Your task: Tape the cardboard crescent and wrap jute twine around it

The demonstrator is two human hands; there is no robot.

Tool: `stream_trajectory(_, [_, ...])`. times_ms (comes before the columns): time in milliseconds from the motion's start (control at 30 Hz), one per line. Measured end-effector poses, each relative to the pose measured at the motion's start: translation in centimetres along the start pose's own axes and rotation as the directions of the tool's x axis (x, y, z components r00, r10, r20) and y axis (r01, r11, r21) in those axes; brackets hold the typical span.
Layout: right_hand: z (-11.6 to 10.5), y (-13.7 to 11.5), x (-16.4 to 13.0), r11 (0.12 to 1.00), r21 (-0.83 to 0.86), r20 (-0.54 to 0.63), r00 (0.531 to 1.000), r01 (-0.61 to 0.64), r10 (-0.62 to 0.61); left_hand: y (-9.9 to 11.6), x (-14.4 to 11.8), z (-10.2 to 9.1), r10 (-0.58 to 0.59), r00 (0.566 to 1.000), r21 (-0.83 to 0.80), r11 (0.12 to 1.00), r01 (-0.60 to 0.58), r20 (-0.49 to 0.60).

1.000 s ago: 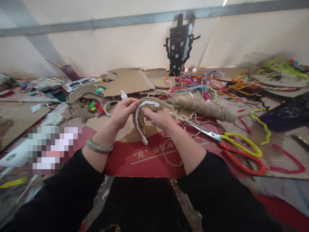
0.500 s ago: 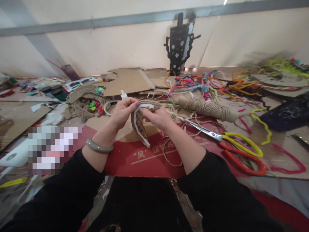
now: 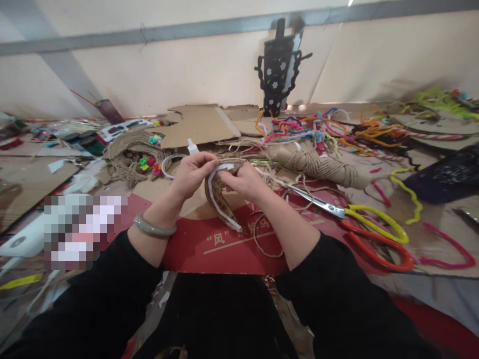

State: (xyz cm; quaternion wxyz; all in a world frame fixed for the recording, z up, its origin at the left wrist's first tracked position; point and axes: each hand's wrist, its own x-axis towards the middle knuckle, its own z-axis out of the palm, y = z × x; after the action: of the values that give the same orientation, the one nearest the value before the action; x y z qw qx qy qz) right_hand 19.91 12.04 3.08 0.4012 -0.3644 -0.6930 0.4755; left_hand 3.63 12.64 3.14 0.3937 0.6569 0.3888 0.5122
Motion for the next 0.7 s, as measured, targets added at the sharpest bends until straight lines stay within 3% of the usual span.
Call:
stream_trajectory(333, [-0.05,-0.17,-0.1,0.998,-0.029,0.049,0.997,-0.06,0.062,0.05,-0.09,0.06,0.014,1.0,0.025,1.0,-0.015,0.006])
stream_trajectory(467, [-0.07,-0.65,-0.08,0.996,-0.037,0.015,0.997,-0.08,0.08,0.1,-0.09,-0.04,0.006,1.0,0.023,1.0,-0.005,-0.029])
stream_trajectory(700, [-0.15,-0.84,-0.11,0.991,-0.089,0.025,0.994,-0.1,0.103,-0.04,-0.07,0.05,-0.009,1.0,0.011,1.0,0.009,0.001])
